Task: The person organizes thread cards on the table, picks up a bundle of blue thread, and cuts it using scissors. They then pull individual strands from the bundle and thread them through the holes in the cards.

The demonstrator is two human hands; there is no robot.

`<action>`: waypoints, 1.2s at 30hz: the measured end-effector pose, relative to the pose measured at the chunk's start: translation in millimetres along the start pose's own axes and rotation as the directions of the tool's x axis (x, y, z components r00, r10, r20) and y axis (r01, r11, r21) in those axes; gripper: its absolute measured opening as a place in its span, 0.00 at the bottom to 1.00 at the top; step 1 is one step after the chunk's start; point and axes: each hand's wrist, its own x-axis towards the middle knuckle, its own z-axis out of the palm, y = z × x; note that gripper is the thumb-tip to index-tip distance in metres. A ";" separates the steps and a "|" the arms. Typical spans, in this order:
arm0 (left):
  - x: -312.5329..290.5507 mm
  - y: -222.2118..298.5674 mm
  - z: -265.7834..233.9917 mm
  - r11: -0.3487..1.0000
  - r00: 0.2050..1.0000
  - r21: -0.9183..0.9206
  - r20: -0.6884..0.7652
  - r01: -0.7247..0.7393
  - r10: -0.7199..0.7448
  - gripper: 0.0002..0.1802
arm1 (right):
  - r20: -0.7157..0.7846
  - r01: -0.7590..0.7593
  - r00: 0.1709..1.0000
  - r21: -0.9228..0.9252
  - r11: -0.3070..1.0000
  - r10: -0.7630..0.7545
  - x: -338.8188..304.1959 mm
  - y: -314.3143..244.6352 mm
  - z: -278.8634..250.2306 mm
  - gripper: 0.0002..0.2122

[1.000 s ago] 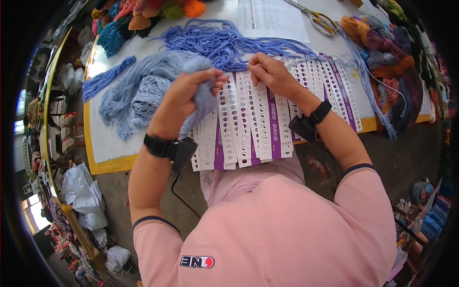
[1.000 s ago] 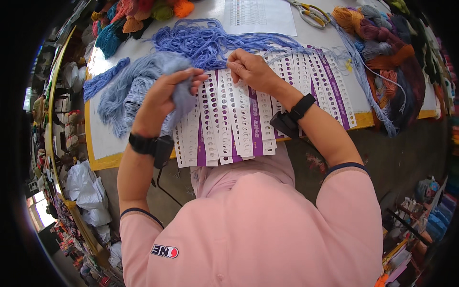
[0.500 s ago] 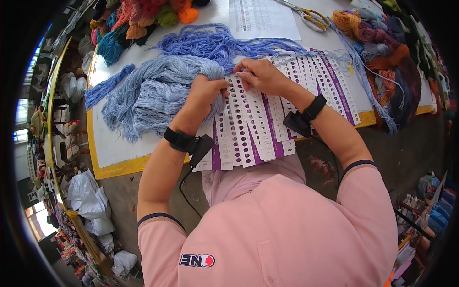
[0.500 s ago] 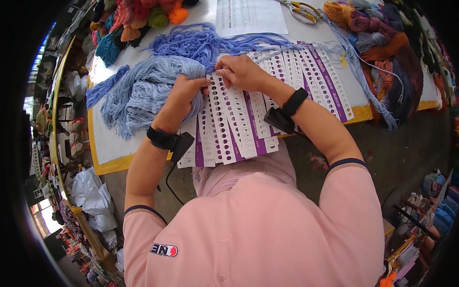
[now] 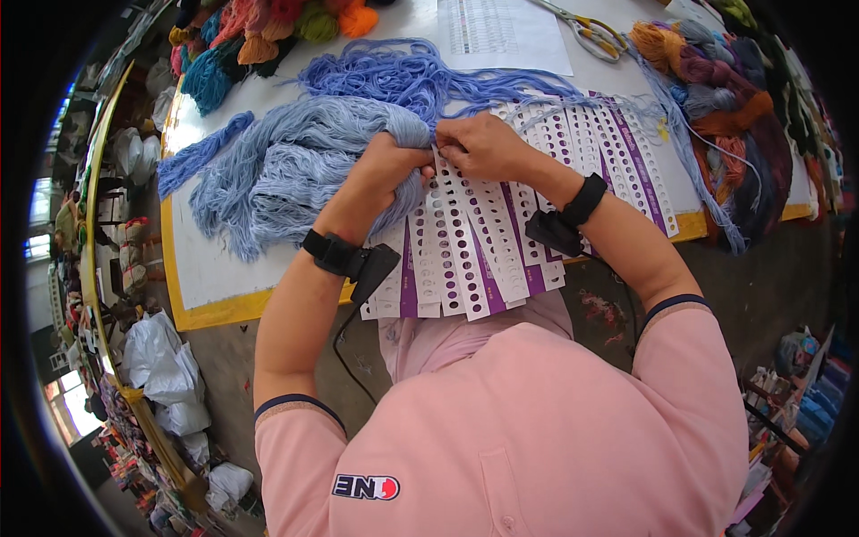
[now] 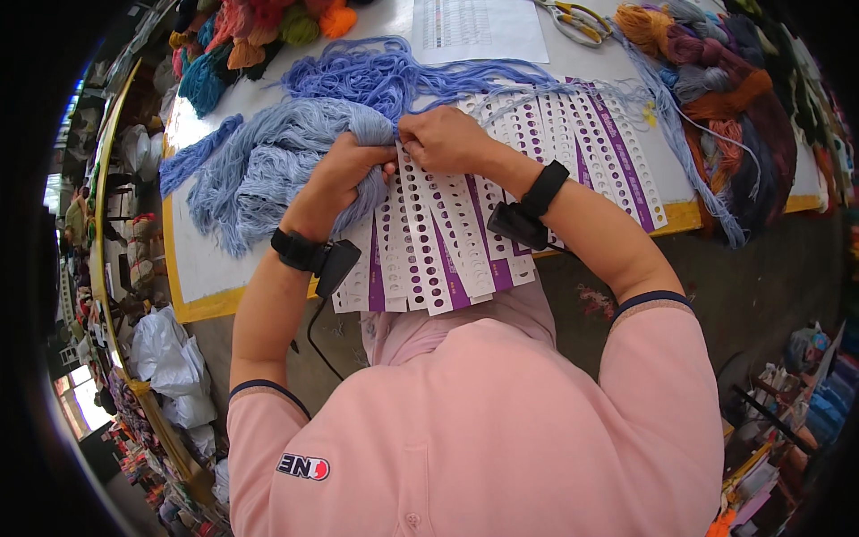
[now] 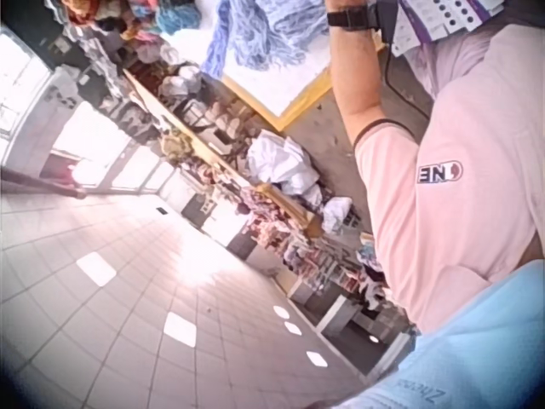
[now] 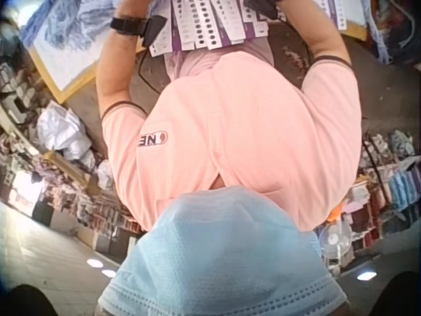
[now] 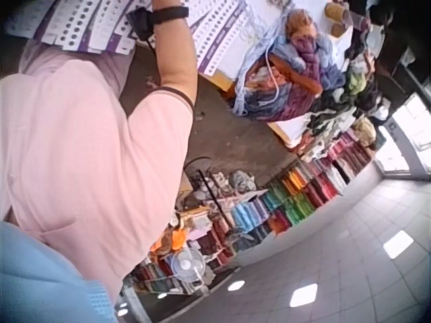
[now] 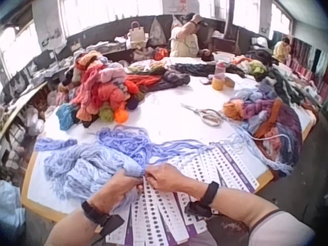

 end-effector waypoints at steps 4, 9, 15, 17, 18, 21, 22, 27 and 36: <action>16.9 -20.4 -2.9 0.982 0.989 0.155 -0.076 -0.112 0.125 0.06 | -0.016 -0.025 1.000 -0.075 0.997 0.024 2.1 -5.1 4.5 0.07; 13.8 -18.0 -20.8 0.827 0.953 0.546 -0.160 -0.133 0.259 0.07 | 0.094 -0.050 0.995 0.106 0.993 0.040 0.4 -1.3 -5.4 0.08; 3.9 -9.7 -16.2 0.784 0.965 0.615 -0.141 -0.088 0.219 0.07 | 0.097 -0.121 0.989 0.144 0.982 0.108 0.1 -6.6 -6.4 0.07; 1.4 -11.4 -22.7 0.918 0.976 0.380 -0.134 -0.112 0.174 0.08 | 0.082 -0.085 0.994 0.118 0.989 0.076 -0.3 -4.6 -5.6 0.07; -2.0 -9.6 -23.0 0.987 0.985 0.114 -0.117 -0.117 0.130 0.08 | 0.071 -0.048 0.997 0.091 0.995 0.042 -1.4 -3.2 -4.3 0.07; -9.4 -1.4 -23.5 0.996 0.996 -0.046 -0.048 -0.082 0.080 0.09 | 0.025 0.022 0.999 0.015 1.000 -0.022 -6.0 -1.4 -3.4 0.08; -10.0 -1.0 -27.4 0.995 0.995 -0.045 -0.050 -0.084 0.081 0.09 | 0.024 0.025 0.999 0.015 1.000 -0.025 -5.6 -3.1 -3.1 0.08; -18.3 -2.1 -21.5 0.978 0.995 -0.204 0.069 -0.051 0.066 0.09 | 0.280 -0.270 0.942 0.295 0.916 0.187 1.0 -7.6 -14.7 0.11; -11.0 34.0 -152.5 0.914 0.941 -0.355 -0.329 -0.196 0.074 0.06 | 0.185 -0.234 0.965 0.276 0.932 0.187 -8.0 -0.9 -17.0 0.08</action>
